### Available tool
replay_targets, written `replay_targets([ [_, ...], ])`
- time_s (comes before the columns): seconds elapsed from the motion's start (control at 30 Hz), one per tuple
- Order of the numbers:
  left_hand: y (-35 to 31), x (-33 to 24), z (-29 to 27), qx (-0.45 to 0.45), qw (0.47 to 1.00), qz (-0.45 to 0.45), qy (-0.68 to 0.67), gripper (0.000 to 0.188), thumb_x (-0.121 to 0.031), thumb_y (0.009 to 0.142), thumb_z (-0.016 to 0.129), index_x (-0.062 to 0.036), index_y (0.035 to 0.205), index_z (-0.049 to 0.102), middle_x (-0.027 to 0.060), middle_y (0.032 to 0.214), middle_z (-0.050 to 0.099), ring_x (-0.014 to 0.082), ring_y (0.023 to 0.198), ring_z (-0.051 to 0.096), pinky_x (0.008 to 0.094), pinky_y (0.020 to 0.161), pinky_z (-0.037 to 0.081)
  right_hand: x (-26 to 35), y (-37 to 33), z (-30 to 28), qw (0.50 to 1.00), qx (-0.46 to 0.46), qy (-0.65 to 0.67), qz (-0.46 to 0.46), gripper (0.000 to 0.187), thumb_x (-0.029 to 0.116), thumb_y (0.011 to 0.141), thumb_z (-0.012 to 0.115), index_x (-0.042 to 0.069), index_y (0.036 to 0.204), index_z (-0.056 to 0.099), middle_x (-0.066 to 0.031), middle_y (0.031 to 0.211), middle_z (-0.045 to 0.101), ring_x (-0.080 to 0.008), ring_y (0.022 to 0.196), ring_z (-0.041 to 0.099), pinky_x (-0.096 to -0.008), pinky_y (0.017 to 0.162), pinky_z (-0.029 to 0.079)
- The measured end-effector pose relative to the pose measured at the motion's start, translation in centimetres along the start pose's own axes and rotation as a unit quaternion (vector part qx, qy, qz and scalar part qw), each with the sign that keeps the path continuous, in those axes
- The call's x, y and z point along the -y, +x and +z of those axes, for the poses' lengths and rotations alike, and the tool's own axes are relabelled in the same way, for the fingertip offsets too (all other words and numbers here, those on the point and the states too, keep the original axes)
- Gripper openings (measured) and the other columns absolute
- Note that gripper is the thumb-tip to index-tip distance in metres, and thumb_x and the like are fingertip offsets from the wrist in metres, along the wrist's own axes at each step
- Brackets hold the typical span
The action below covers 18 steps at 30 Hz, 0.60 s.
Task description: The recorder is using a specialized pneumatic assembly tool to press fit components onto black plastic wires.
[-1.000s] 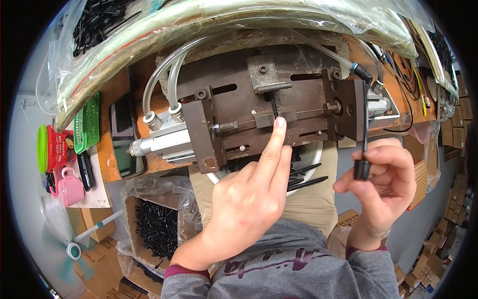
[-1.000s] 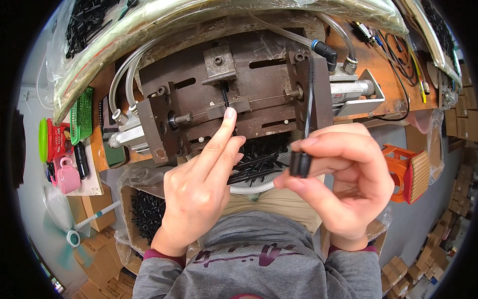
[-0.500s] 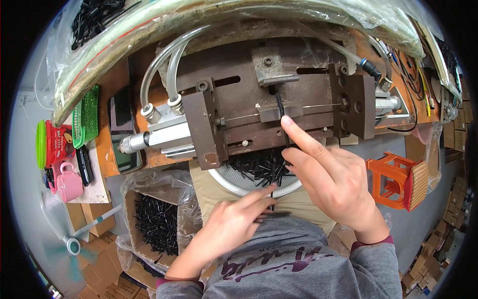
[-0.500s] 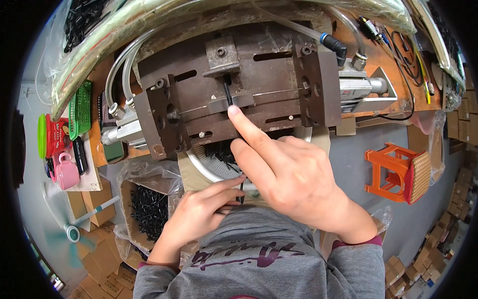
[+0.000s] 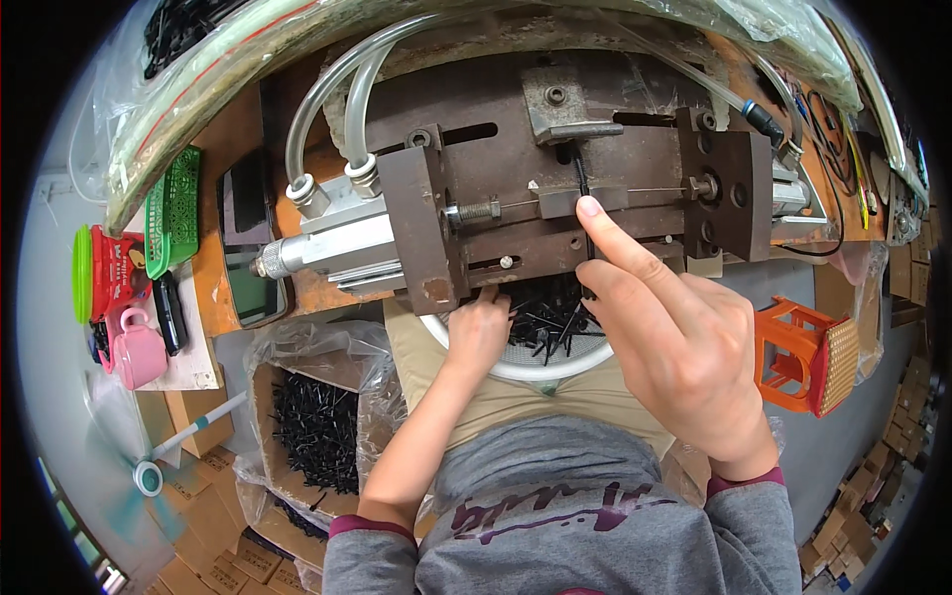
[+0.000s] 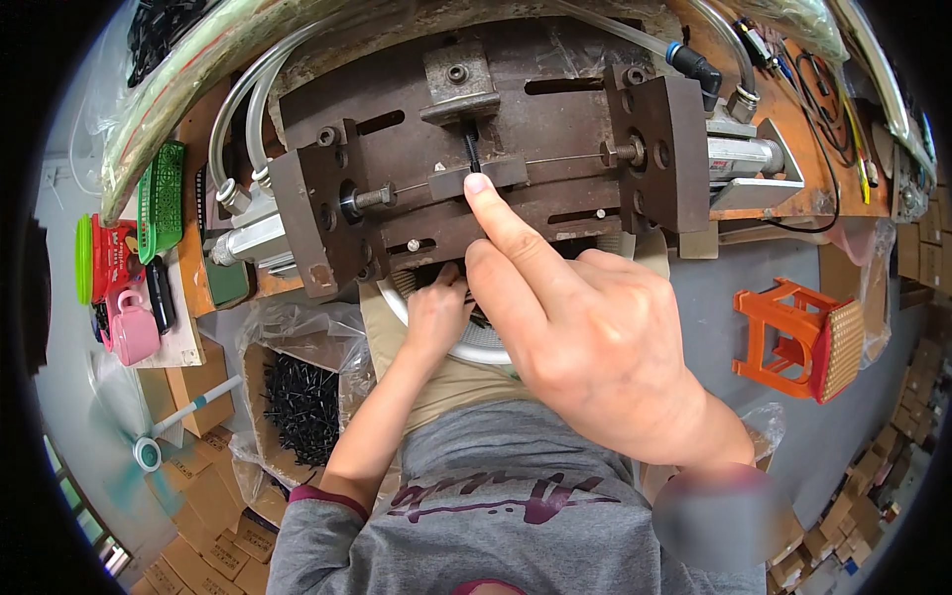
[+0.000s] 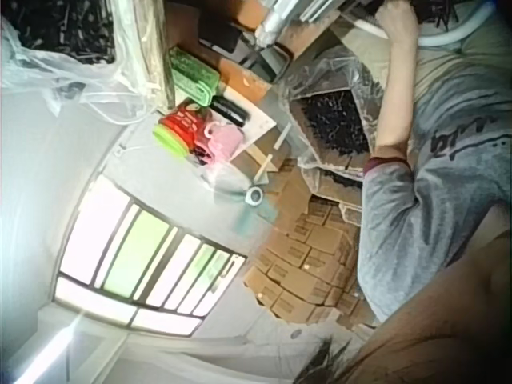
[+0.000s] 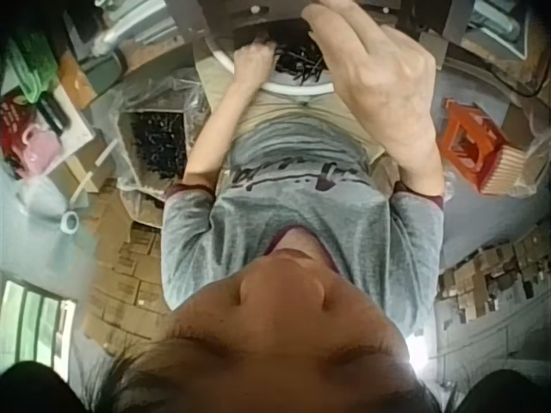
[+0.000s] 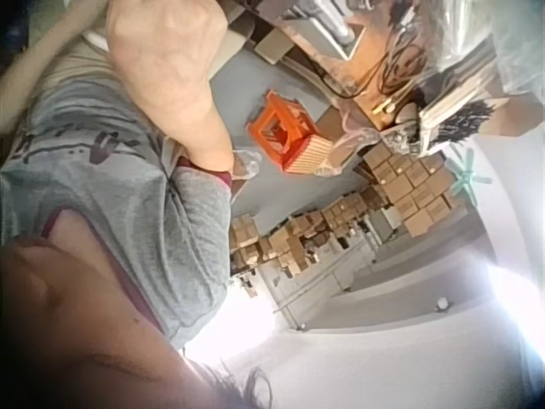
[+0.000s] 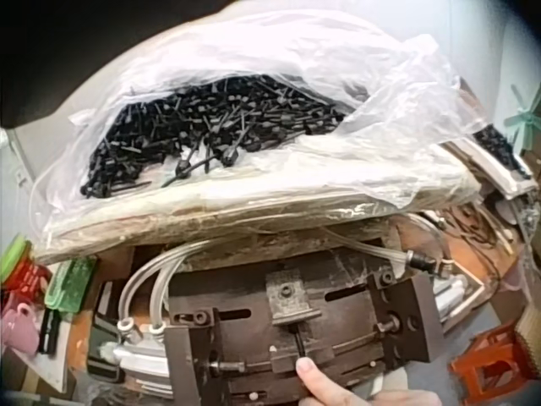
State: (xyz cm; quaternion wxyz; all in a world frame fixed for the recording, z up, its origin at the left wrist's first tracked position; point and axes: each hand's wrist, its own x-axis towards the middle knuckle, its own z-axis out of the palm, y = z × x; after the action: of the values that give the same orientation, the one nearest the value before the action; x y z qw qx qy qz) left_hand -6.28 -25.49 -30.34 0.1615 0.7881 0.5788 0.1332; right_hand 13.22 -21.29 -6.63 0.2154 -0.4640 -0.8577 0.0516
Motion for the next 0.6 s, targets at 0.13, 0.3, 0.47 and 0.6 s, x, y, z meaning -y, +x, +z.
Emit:
replay_targets([
  [0.13,0.1,0.1,0.3,0.014,1.000,-0.016,-0.005,0.024,-0.016,0.072,0.080,-0.0034,0.089,0.069,0.0151,0.105,0.068,0.0322,0.073,0.071,0.0419,0.062,0.057,-0.6,-0.2,0.2,0.999,-0.007,0.034,0.000,0.024,-0.001,0.069,0.077,0.001,0.090,0.067,-0.0147,0.124,0.069,-0.0182,0.061,0.064,-0.0288,0.054,0.049],
  [0.3,0.3,0.2,0.6,0.003,1.000,-0.005,-0.017,0.024,-0.017,0.072,0.079,-0.0035,0.091,0.072,0.0148,0.103,0.069,0.0323,0.074,0.071,0.0417,0.064,0.058,-1.1,-0.8,0.3,0.992,-0.039,0.120,-0.007,0.027,0.001,0.067,0.080,0.002,0.091,0.070,-0.0166,0.120,0.071,-0.0212,0.074,0.070,-0.0282,0.062,0.054],
  [0.47,0.5,-0.4,0.6,0.059,0.993,-0.043,-0.093,0.024,-0.016,0.070,0.081,-0.0023,0.087,0.071,0.0167,0.097,0.070,0.0318,0.076,0.072,0.0401,0.065,0.058,-0.7,-2.3,-0.9,0.983,-0.037,0.177,-0.012,0.030,0.006,0.064,0.084,0.003,0.091,0.071,-0.0171,0.115,0.073,-0.0230,0.080,0.072,-0.0298,0.066,0.055],
  [0.6,0.3,0.3,1.2,0.101,0.995,-0.015,-0.021,0.019,-0.021,0.077,0.075,-0.0073,0.089,0.075,0.0116,0.094,0.068,0.0334,0.074,0.070,0.0438,0.066,0.058,-1.6,-3.8,-0.7,0.974,-0.068,0.214,-0.024,0.029,0.006,0.064,0.083,0.002,0.091,0.071,-0.0171,0.113,0.072,-0.0207,0.070,0.070,-0.0284,0.059,0.054],
])
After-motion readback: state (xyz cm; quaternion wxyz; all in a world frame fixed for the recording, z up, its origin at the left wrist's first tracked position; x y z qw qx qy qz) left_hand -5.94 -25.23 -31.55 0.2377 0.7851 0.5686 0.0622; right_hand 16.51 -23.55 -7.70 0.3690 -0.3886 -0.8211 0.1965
